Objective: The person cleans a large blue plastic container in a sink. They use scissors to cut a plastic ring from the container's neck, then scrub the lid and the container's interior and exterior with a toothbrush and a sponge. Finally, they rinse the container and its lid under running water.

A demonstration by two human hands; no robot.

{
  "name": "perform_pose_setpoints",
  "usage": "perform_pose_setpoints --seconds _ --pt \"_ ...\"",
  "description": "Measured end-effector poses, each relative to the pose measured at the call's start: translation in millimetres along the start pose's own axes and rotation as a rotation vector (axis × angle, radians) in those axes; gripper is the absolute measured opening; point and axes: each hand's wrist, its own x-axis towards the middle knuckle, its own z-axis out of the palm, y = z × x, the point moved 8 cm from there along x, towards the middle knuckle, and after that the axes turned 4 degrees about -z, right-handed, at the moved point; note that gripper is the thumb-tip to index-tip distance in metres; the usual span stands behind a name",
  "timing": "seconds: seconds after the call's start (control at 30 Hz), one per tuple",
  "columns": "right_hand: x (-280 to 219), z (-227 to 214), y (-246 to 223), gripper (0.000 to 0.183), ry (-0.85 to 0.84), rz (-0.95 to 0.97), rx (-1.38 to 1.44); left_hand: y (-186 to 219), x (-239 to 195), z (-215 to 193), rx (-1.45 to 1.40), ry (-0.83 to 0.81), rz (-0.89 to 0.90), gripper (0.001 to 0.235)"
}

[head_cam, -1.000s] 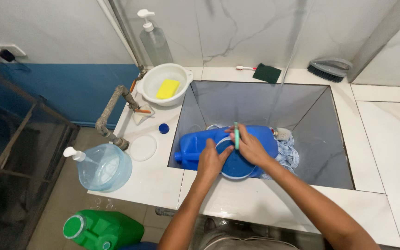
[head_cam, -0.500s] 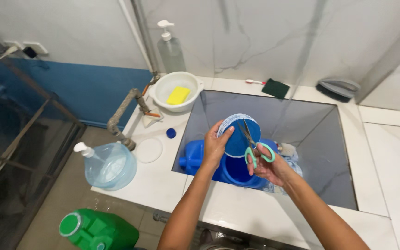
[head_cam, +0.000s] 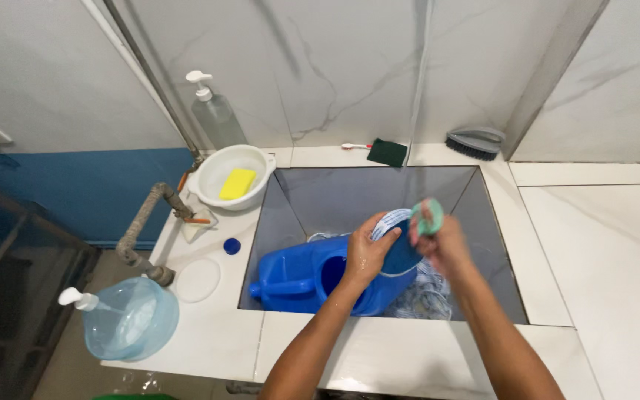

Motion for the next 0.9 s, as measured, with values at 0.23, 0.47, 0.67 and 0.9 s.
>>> perform_pose_setpoints --seconds 0.23,0.47,0.67,0.9 --pt "3.1 10.7 -102.1 0.032 -0.117 -0.74 -1.071 -12.3 31.7 34.6 0.07 -0.142 -0.056 0.034" --pt "4.2 17.8 -112.2 0.027 -0.186 -0.938 -1.266 7.3 41.7 50.9 0.206 -0.195 0.016 0.032" --pt "71.4 -47.7 -77.3 0.011 0.08 -0.561 -0.584 3.8 48.8 62.0 0.268 -0.284 -0.004 0.032" --pt "164.2 -145.4 -49.5 0.022 0.479 -0.622 -0.9 -4.4 39.0 48.7 0.23 -0.357 0.171 0.025"
